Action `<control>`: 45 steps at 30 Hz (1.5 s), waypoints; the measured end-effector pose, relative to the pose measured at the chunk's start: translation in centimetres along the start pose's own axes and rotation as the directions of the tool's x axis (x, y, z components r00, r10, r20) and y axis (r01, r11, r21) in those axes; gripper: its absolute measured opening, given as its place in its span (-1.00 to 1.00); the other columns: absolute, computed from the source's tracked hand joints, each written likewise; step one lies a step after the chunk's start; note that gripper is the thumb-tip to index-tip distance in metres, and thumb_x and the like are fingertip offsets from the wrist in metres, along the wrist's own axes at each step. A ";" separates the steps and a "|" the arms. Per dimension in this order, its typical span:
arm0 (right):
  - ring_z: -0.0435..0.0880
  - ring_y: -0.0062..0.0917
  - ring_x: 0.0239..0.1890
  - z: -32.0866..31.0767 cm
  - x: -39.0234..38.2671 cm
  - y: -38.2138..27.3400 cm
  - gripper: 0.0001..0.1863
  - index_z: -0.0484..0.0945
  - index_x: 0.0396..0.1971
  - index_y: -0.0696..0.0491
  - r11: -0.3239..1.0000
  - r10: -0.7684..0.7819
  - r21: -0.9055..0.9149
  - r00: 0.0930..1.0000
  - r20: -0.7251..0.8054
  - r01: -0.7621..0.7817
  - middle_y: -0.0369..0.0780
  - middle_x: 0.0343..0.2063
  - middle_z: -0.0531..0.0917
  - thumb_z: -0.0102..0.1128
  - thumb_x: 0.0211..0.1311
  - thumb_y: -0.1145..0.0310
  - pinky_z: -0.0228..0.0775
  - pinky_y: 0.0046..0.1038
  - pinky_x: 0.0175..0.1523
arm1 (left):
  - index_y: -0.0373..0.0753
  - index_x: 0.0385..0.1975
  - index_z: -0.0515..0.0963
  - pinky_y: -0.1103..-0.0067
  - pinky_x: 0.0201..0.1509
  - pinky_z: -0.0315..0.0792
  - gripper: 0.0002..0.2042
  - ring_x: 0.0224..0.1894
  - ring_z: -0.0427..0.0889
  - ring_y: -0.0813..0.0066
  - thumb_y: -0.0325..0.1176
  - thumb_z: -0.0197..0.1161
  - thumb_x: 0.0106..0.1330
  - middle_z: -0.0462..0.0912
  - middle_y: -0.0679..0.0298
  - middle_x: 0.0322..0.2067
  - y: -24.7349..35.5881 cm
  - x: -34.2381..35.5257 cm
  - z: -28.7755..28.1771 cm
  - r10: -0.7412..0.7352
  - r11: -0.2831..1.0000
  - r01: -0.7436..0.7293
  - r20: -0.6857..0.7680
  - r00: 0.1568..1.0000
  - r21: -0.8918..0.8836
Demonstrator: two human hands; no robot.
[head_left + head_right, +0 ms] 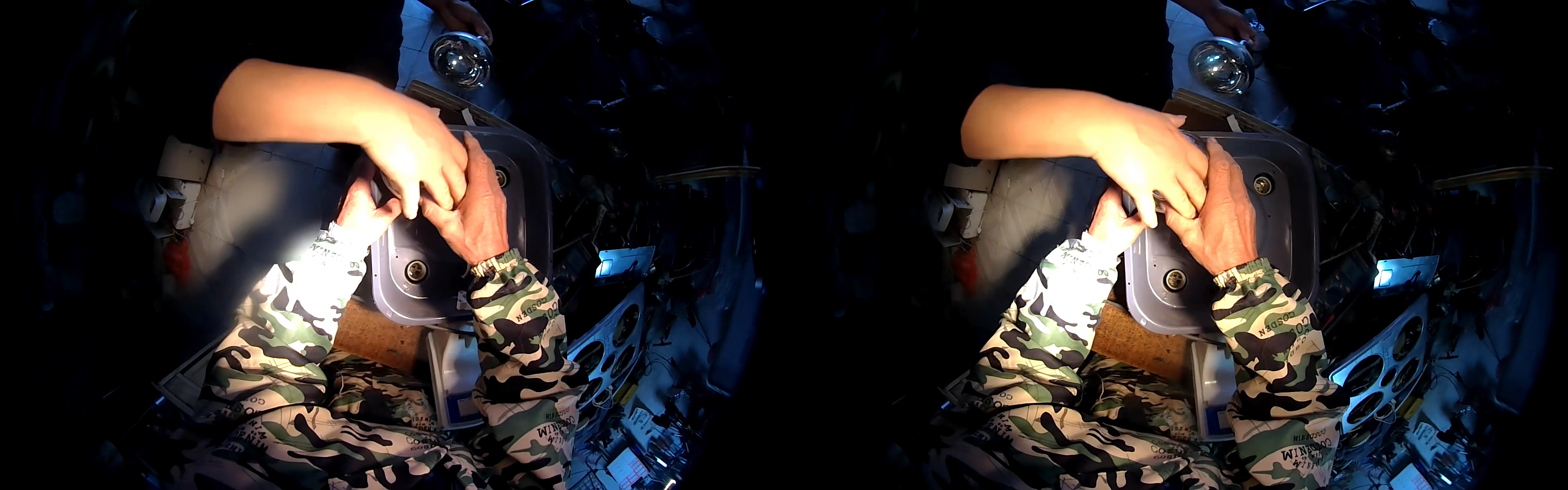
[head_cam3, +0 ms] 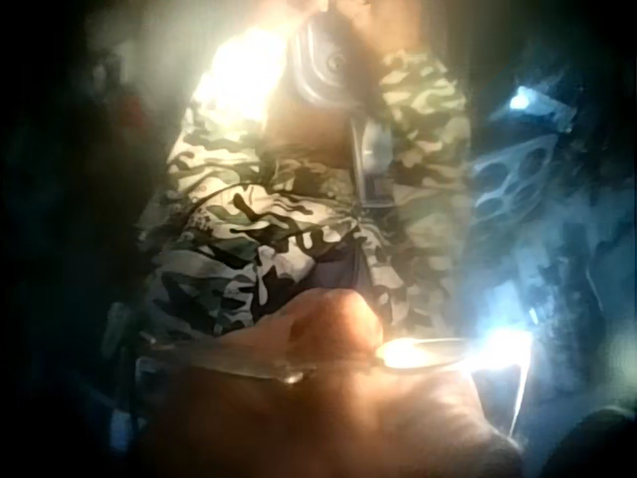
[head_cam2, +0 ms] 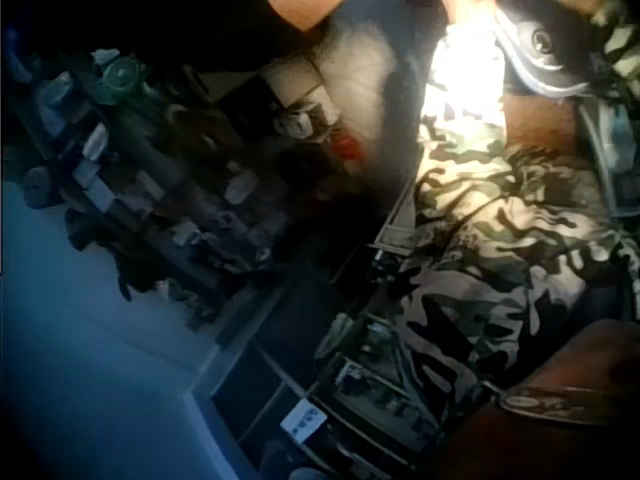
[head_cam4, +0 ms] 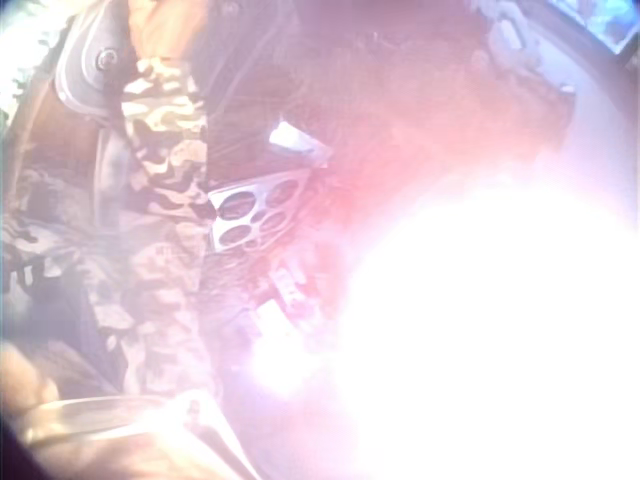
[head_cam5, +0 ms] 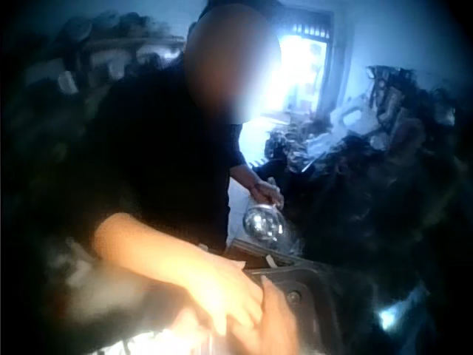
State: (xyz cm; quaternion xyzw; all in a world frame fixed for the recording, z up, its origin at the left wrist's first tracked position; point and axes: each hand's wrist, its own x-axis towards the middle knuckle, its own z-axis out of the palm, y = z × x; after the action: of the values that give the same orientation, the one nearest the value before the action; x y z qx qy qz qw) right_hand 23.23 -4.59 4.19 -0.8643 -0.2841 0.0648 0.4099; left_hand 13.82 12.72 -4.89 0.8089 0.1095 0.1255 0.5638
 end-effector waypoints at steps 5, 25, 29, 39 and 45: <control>0.41 0.06 0.20 0.3 3.1 -1.0 -0.18 0.36 0.20 0.23 0.996 -0.063 -0.052 0.989 0.130 0.070 0.16 0.15 0.41 0.42 -0.08 0.17 0.34 -0.12 0.25 | -0.41 0.40 0.03 0.38 0.25 0.36 -0.22 0.14 0.51 0.14 -0.31 0.24 0.21 0.49 -0.08 0.09 0.8 -0.8 0.3 -0.048 0.998 0.052 -0.130 0.990 0.023; 0.56 0.11 0.01 0.5 6.7 -5.2 0.18 0.14 0.36 0.05 0.655 0.113 -0.681 0.848 0.517 0.328 0.15 0.06 0.43 0.27 -0.13 -0.48 0.52 -0.05 -0.01 | -0.42 0.39 0.03 0.36 0.19 0.39 -0.23 0.08 0.54 0.09 -0.32 0.20 0.21 0.51 -0.12 0.03 0.1 -2.0 0.7 -0.484 0.872 0.482 0.000 0.875 -0.083; 0.34 0.07 0.27 1.1 6.4 -4.2 0.23 -0.03 0.44 0.06 0.709 -0.013 -0.554 0.793 0.609 0.437 0.14 0.26 0.26 0.41 -0.10 -0.31 0.38 -0.09 0.24 | -0.43 0.39 0.03 0.36 0.18 0.39 -0.24 0.06 0.54 0.08 -0.32 0.19 0.21 0.51 -0.13 0.01 0.0 -3.7 0.4 -0.514 0.853 0.515 0.033 0.857 -0.084; 0.55 0.06 0.10 1.3 7.8 -8.3 0.18 -0.10 0.46 0.06 0.628 0.424 -0.745 0.703 0.571 0.226 0.11 0.06 0.55 0.21 0.05 -0.39 0.44 -0.07 0.13 | -0.43 0.39 0.03 0.35 0.16 0.41 -0.25 0.03 0.56 0.06 -0.33 0.17 0.21 0.53 -0.14 -0.02 0.2 -3.8 0.5 -0.545 0.831 0.550 0.077 0.835 -0.083; 0.48 -0.02 0.19 0.3 6.8 -5.7 0.08 0.05 0.44 0.01 0.652 0.094 -0.580 0.708 0.700 0.488 0.09 0.22 0.39 0.45 -0.04 -0.04 0.43 -0.13 0.16 | -0.44 0.38 0.03 0.35 0.14 0.42 -0.25 0.01 0.56 0.05 -0.33 0.16 0.21 0.53 -0.16 -0.03 0.3 -3.7 0.6 -0.552 0.826 0.559 0.098 0.828 -0.075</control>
State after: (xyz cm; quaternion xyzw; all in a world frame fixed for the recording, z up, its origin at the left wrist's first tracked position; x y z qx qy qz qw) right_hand 26.29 2.17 9.10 -0.8268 -0.5138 0.2060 -0.0996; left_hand 10.56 10.90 -5.12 0.7167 0.3132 -0.0676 0.6194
